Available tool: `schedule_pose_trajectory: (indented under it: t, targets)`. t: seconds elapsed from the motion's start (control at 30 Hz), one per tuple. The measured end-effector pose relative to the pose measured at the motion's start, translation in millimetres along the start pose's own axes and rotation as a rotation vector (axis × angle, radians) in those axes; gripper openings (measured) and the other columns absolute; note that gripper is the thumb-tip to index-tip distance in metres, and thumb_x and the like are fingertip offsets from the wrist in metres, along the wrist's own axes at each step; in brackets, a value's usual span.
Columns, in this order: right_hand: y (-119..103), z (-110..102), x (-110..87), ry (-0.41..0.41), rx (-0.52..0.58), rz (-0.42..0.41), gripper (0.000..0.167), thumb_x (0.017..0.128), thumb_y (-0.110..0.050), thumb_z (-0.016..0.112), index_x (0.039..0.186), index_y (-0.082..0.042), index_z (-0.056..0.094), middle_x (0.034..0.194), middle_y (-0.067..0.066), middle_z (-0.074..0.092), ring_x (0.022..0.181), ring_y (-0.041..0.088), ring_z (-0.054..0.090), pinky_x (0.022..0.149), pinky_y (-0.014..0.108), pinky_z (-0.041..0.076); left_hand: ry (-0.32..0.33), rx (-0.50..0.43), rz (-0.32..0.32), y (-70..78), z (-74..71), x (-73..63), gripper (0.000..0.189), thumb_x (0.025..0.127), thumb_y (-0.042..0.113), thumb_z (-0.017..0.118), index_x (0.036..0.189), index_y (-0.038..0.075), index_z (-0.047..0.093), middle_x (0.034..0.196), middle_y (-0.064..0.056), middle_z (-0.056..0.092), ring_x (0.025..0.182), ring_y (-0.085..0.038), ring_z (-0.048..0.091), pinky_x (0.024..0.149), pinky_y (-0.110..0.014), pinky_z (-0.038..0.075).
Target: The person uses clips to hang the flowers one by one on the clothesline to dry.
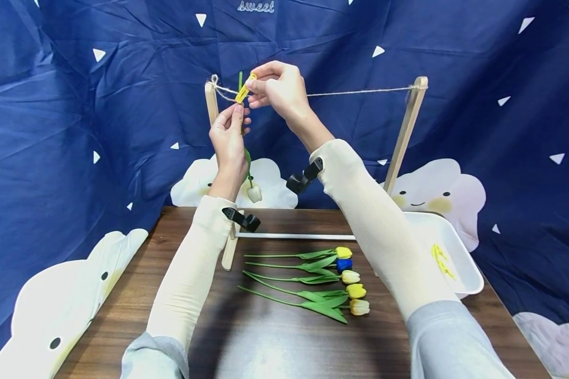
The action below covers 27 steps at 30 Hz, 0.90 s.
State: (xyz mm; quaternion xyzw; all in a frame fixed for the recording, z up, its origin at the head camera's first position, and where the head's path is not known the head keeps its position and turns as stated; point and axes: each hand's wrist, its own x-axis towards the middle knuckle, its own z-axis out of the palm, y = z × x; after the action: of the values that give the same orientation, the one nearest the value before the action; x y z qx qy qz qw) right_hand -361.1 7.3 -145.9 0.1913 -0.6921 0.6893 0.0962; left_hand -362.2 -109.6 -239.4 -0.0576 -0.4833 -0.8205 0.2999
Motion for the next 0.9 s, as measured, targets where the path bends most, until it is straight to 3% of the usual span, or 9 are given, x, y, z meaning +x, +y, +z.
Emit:
schedule_pose_trajectory:
  t: [0.13,0.3,0.43,0.6,0.73,0.9]
  targets:
    - [-0.1,-1.6,-2.2,-0.020,-0.021,-0.013,0.023,0.097,-0.006,0.076,0.118,0.002,0.073,0.101,0.011,0.078,0.067,0.018,0.076,0.069,0.029,0.065,0.005,-0.004,-0.035,0.5,-0.4,-1.2,0.018,0.105,0.015,0.067,0.115,0.001,0.075,0.093,-0.001,0.076,0.083,-0.011,0.070,0.077,-0.023,0.054]
    - [-3.1,-5.3,-4.7,-0.016,-0.033,-0.045,0.028,0.099,-0.010,0.075,0.125,0.000,0.071,0.117,0.014,0.078,0.066,0.019,0.076,0.068,0.030,0.065,-0.022,0.045,-0.014,3.2,-3.1,-5.5,0.020,0.106,0.011,0.066,0.123,0.002,0.071,0.105,-0.004,0.077,0.100,-0.015,0.074,0.093,-0.030,0.056]
    - [-5.2,-11.3,-8.5,0.016,-0.059,-0.094,0.024,0.100,-0.011,0.074,0.122,-0.001,0.070,0.111,0.012,0.076,0.065,0.019,0.075,0.066,0.030,0.065,-0.073,0.139,0.071,5.3,-8.9,-12.6,0.026,0.105,0.001,0.063,0.130,-0.002,0.067,0.120,-0.015,0.076,0.116,-0.023,0.073,0.106,-0.028,0.054]
    - [-6.0,-21.3,-14.0,0.044,-0.103,-0.156,0.012,0.101,-0.011,0.072,0.111,-0.004,0.071,0.094,0.005,0.073,0.060,0.017,0.073,0.060,0.031,0.062,-0.124,0.374,0.186,10.3,-18.7,-27.4,0.037,0.101,-0.004,0.058,0.138,-0.003,0.062,0.136,-0.021,0.070,0.128,-0.023,0.068,0.112,-0.027,0.051]
    - [-6.8,-34.2,-21.7,0.040,-0.151,-0.205,0.011,0.102,-0.012,0.071,0.107,-0.002,0.071,0.089,0.006,0.073,0.056,0.016,0.070,0.055,0.031,0.060,-0.107,0.532,0.294,13.4,-25.5,-40.0,0.041,0.096,-0.004,0.057,0.136,-0.002,0.063,0.135,-0.018,0.065,0.127,-0.021,0.066,0.111,-0.027,0.052]
    - [-7.0,-55.9,-34.8,0.032,-0.170,-0.246,0.006,0.101,-0.011,0.072,0.097,-0.006,0.071,0.085,0.008,0.073,0.051,0.016,0.068,0.049,0.030,0.057,-0.101,0.589,0.373,15.8,-35.6,-50.4,0.038,0.094,-0.005,0.056,0.131,-0.003,0.063,0.131,-0.017,0.060,0.125,-0.019,0.062,0.110,-0.029,0.051]
